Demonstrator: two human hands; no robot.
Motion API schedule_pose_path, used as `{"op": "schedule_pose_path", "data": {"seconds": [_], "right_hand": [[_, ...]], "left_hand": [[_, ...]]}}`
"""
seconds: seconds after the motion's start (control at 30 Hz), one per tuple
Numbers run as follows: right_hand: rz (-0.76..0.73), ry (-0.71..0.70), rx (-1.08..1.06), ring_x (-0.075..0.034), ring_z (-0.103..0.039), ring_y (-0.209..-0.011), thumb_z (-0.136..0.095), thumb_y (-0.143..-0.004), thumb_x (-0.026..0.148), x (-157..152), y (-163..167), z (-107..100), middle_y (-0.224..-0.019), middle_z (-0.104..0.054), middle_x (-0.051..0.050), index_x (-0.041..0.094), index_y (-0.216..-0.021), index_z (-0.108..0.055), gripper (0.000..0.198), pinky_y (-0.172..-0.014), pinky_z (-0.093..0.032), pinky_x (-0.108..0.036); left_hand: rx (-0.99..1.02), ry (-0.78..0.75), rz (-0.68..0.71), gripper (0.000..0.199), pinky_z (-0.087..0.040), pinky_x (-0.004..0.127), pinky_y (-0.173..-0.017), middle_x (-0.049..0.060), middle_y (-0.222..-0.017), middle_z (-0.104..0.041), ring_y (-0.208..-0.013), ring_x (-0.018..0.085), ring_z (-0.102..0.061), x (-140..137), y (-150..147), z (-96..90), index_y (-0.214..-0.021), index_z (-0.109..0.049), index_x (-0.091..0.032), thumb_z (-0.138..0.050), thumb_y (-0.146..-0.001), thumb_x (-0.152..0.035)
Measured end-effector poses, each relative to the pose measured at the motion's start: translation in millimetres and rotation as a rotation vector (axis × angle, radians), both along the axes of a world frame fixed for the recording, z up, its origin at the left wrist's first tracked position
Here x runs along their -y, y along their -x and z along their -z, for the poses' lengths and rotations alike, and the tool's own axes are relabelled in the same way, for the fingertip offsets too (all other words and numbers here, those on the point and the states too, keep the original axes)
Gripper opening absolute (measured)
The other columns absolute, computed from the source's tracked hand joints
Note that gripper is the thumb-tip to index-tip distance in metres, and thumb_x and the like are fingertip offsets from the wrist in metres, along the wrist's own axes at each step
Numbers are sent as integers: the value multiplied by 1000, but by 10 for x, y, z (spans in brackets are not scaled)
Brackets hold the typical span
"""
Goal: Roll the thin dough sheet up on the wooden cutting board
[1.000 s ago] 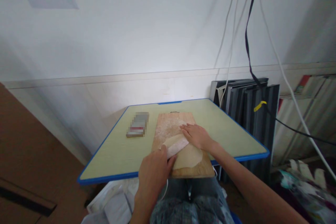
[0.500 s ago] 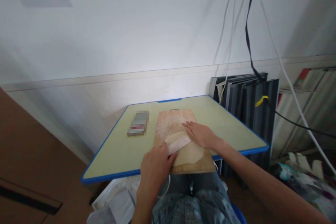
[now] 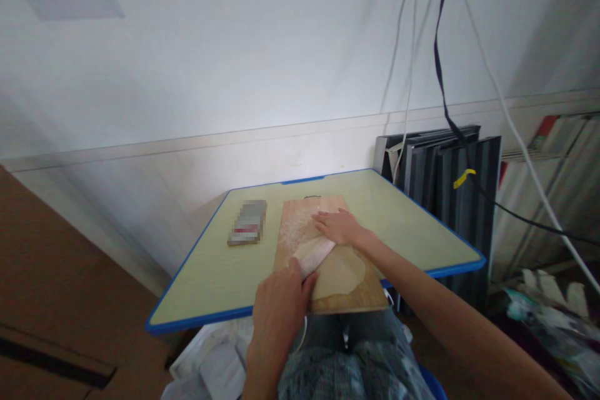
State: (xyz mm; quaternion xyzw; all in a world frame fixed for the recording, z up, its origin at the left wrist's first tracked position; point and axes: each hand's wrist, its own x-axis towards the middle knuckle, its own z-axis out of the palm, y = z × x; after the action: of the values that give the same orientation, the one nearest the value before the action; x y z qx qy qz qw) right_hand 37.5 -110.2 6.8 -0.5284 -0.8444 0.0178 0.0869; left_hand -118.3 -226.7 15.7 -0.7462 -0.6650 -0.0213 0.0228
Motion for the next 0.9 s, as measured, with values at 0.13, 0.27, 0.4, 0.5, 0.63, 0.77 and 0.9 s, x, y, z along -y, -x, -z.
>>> {"op": "schedule_pose_path", "data": {"seconds": [0.13, 0.27, 0.4, 0.5, 0.63, 0.77, 0.9], "right_hand": [[51, -50, -16, -21, -41, -123, -17, -93, 30, 448, -272, 58, -133, -47, -11, 15, -127, -49, 49, -100, -31, -37], [57, -123, -68, -21, -37, -126, -21, -92, 28, 497, -296, 104, -134, -46, -11, 12, -130, -45, 48, -103, -29, -35], [35, -163, -170, -22, -30, -130, -26, -91, 33, 369, -265, 180, -138, -40, -11, 11, -131, -44, 48, -106, -25, -39], [-14, -183, -362, -20, -26, -131, -28, -91, 41, 407, -385, 242, -142, -34, -11, 12, -133, -40, 53, -107, -22, -39], [-2, -101, -646, -20, -34, -128, -31, -89, 46, 528, -601, 289, -141, -37, -9, 19, -137, -31, 56, -104, -29, -41], [-20, 85, -627, -23, -30, -129, -37, -86, 50, 593, -594, 312, -142, -33, -13, 15, -137, -30, 63, -105, -25, -44], [-128, 147, -497, -25, -30, -129, -46, -83, 48, 649, -441, 309, -139, -38, -13, 16, -134, -36, 62, -107, -20, -44]], "left_hand": [[-15, -44, 38, 34, -42, 30, -64, 7, -83, -66, -80, 23, -63, -47, 23, 12, -94, -53, -19, -37, -86, -48], [-29, -65, 33, 37, -42, 31, -63, 8, -80, -66, -79, 24, -63, -68, 15, 40, -88, -54, -19, -37, -85, -51], [-33, -81, 13, 31, -41, 30, -60, 7, -79, -65, -76, 23, -63, -13, 17, 75, -90, -53, -19, -36, -88, -45], [2, -60, 37, 26, -40, 29, -61, 5, -83, -66, -79, 22, -62, 6, 79, 74, -90, -52, -20, -39, -88, -42], [97, -43, 13, 27, -36, 27, -61, 3, -82, -67, -78, 20, -62, -66, 226, 59, -86, -52, -22, -39, -87, -46], [168, -120, -220, 28, -33, 26, -56, 3, -77, -66, -76, 20, -62, -196, 383, 111, -83, -50, -22, -34, -89, -44], [163, -175, -350, 32, -31, 26, -53, 6, -75, -65, -74, 22, -63, -289, 525, 182, -84, -50, -22, -28, -90, -44]]}}
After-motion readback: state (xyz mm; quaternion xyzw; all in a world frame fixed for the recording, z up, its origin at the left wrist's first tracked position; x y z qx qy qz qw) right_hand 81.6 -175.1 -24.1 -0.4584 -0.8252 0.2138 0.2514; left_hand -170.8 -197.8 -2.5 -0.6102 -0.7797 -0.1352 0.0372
